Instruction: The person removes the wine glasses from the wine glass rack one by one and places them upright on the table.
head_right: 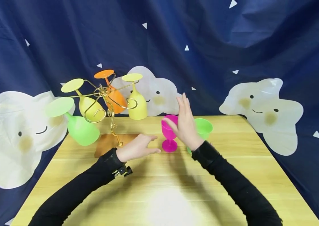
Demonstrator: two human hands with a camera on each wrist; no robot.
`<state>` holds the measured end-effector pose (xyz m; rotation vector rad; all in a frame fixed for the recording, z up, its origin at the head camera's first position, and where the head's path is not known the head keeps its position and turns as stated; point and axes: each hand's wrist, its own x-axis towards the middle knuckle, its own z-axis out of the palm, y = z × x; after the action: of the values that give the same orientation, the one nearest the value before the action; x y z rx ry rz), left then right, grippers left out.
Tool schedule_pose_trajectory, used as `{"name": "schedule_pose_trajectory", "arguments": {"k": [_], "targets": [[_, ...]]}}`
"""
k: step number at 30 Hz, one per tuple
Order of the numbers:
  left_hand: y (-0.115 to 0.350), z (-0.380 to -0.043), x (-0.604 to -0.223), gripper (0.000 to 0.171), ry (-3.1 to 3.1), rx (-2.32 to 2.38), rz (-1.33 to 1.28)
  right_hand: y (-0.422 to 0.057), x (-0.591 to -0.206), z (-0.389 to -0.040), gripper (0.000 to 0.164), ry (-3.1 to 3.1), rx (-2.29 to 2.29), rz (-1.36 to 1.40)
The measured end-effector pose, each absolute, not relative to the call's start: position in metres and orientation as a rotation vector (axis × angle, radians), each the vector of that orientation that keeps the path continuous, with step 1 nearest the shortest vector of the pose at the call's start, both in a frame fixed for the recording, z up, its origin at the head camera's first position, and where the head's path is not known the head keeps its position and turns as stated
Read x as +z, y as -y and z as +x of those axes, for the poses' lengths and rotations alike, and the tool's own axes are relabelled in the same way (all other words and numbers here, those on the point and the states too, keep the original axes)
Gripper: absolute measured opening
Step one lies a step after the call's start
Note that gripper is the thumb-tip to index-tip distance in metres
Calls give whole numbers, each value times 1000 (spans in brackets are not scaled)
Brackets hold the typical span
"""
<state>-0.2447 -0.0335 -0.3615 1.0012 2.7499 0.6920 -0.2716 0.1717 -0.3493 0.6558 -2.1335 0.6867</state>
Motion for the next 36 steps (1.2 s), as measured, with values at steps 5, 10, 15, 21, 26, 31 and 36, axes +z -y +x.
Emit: {"name": "schedule_pose_trajectory", "arguments": {"k": [5, 10, 15, 21, 26, 31, 36], "targets": [[41, -216, -297, 44, -2831, 666, 1220, -171, -293, -288, 74, 2175, 574, 791], [46, -201, -246, 32, -2972, 901, 1386, -160, -247, -309, 61, 2240, 499, 999], [48, -207, -227, 27, -3276, 940, 1402, -138, -224, -331, 55, 2320, 407, 1165], [31, -234, -247, 21, -3823, 268, 1238, -123, -217, -354, 47, 2351, 212, 1229], [17, -252, -271, 18, -3987, -214, 980, -122, -224, -368, 41, 2354, 44, 1156], [16, -262, -279, 22, -3969, -344, 957, -123, -229, -369, 37, 2364, -65, 1082], [21, -267, -281, 20, -3916, -337, 1079, -126, -232, -368, 33, 2322, -66, 1029]]}}
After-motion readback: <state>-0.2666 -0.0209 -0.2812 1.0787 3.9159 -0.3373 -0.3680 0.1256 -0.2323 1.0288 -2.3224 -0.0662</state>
